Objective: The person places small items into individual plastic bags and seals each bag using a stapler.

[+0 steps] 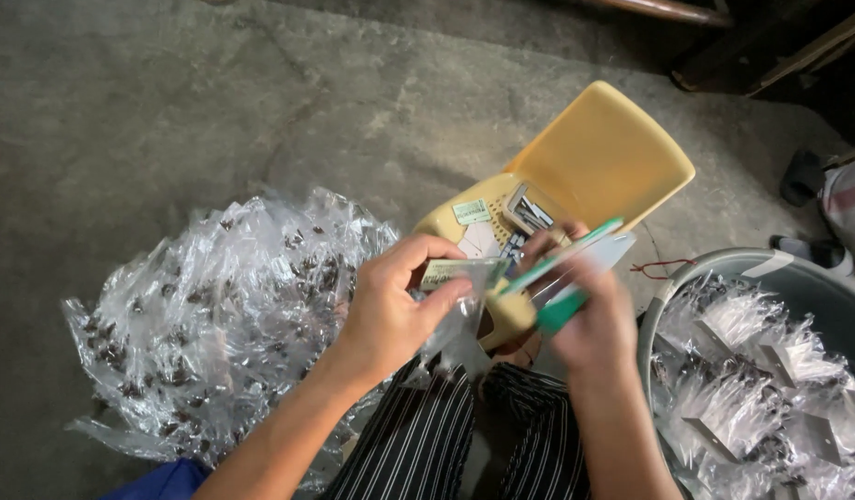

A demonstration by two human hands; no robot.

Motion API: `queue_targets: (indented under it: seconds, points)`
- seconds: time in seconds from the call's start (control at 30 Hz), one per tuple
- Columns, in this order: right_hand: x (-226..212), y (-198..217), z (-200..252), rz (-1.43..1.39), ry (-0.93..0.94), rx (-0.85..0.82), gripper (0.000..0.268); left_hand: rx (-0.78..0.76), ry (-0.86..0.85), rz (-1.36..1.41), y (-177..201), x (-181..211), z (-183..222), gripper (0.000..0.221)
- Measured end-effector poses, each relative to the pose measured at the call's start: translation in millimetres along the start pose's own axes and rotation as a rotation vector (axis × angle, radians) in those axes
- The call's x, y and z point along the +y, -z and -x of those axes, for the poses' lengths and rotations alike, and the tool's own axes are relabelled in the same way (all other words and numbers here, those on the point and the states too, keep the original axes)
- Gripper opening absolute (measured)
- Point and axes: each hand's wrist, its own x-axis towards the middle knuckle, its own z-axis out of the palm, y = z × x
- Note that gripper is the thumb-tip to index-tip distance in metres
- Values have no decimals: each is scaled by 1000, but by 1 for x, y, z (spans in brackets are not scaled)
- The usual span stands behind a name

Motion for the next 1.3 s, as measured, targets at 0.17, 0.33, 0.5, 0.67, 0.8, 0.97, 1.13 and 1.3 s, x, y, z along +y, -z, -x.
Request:
queue_targets:
  seconds: [0.17, 0.33, 0.5, 0.67, 0.8, 0.97, 1.13, 1.3]
  points:
    - [-5, 3, -5, -538, -112, 231, 16, 45, -86, -140, -13, -11, -2, 25]
    - [20, -24, -12, 2, 241, 366, 20, 60, -117, -211, -38, -18, 4, 27]
    - [37, -30, -28, 266, 324, 358, 38, 59, -148, -271, -46, -24, 5, 30]
    - [50, 20, -21, 292, 54, 341, 25, -43, 48, -82, -40, -34, 1, 27]
    - [23, 11, -5, 225, 20, 102, 38, -14, 65, -16, -14, -45, -14, 28]
    - [37, 29, 11, 646, -166, 310, 32, -435, 576, 292, 4, -92, -34, 24]
    - [10, 42, 14, 742, -240, 383, 31, -53, 729, -586, 14, -292, 54, 30]
    - [4, 44, 16, 795, -142, 370, 33, -314, 1136, -1197, 11, -390, 154, 72]
